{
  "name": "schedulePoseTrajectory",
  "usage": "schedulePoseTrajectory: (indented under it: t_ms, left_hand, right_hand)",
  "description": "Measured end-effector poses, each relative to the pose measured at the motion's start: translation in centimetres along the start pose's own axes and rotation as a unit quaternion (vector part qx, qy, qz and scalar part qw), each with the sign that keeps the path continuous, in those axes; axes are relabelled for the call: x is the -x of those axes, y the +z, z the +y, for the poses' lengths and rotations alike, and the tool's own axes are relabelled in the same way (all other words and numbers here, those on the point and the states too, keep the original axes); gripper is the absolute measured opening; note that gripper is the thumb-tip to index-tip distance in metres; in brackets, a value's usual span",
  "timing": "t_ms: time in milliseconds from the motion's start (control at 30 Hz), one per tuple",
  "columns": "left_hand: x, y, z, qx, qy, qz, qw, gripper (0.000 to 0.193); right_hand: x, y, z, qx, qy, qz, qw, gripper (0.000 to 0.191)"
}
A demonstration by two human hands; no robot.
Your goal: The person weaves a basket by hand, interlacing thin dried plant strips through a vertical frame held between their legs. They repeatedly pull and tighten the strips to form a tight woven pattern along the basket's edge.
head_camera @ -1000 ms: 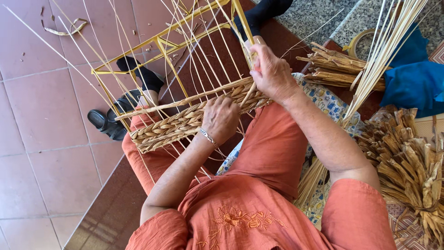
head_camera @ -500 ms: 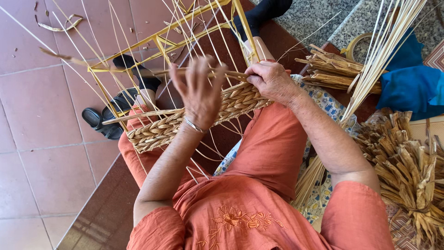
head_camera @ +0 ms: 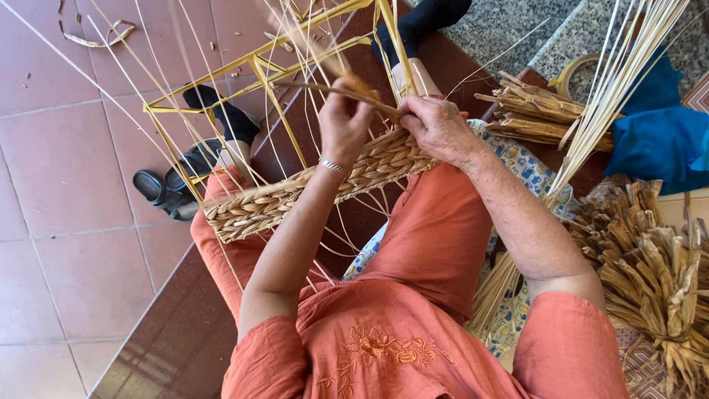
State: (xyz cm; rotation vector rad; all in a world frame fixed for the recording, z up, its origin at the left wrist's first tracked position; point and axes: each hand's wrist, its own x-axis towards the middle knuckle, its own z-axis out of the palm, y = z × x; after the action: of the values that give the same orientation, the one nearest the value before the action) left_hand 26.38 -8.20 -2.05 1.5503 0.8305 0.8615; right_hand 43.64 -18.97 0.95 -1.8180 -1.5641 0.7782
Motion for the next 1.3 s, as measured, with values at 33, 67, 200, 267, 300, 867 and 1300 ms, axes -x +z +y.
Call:
schedulePoseTrajectory:
  t_ms: [33, 67, 200, 267, 300, 867, 1300]
  left_hand:
    - [0.5, -0.6, 0.3, 0.07, -0.073, 0.01, 0.995, 0.02]
    - [1.4, -1.4, 0.6, 0.138, -0.147, 0.02, 0.979, 0.019]
    - [4.9, -3.2, 2.9, 0.438, -0.359, 0.0, 0.824, 0.03]
    - [6.4, -3.7, 4.4, 0.397, -0.295, -0.07, 0.867, 0.039]
    - [6.7, -3.8, 5.1, 0.375, -0.263, -0.106, 0.883, 0.045]
    - [7.4, -6.4, 2.0, -0.498, 0.019, -0.213, 0.841, 0.01]
    - [7.1, -7.1, 6.1, -0.414, 0.158, -0.126, 0.887, 0.012]
  right_hand:
    - [-0.1, 0.0, -0.1, -0.001, -0.022, 0.015, 1.0, 0.01]
    - [-0.3, 0.2, -0.2, -0.004, -0.044, 0.029, 0.999, 0.01]
    - [-0.9, 1.0, -0.7, 0.038, -0.071, 0.052, 0.995, 0.007]
    - [-1.0, 1.3, -0.7, 0.023, -0.017, 0.026, 0.999, 0.008]
    - [-0.9, 1.3, -0.7, 0.016, 0.012, 0.013, 1.0, 0.009]
    - [1.1, 3.2, 0.5, -0.047, -0.038, 0.139, 0.988, 0.006]
    - [11.6, -5.3, 13.5, 0.352, 0.137, 0.157, 0.913, 0.022]
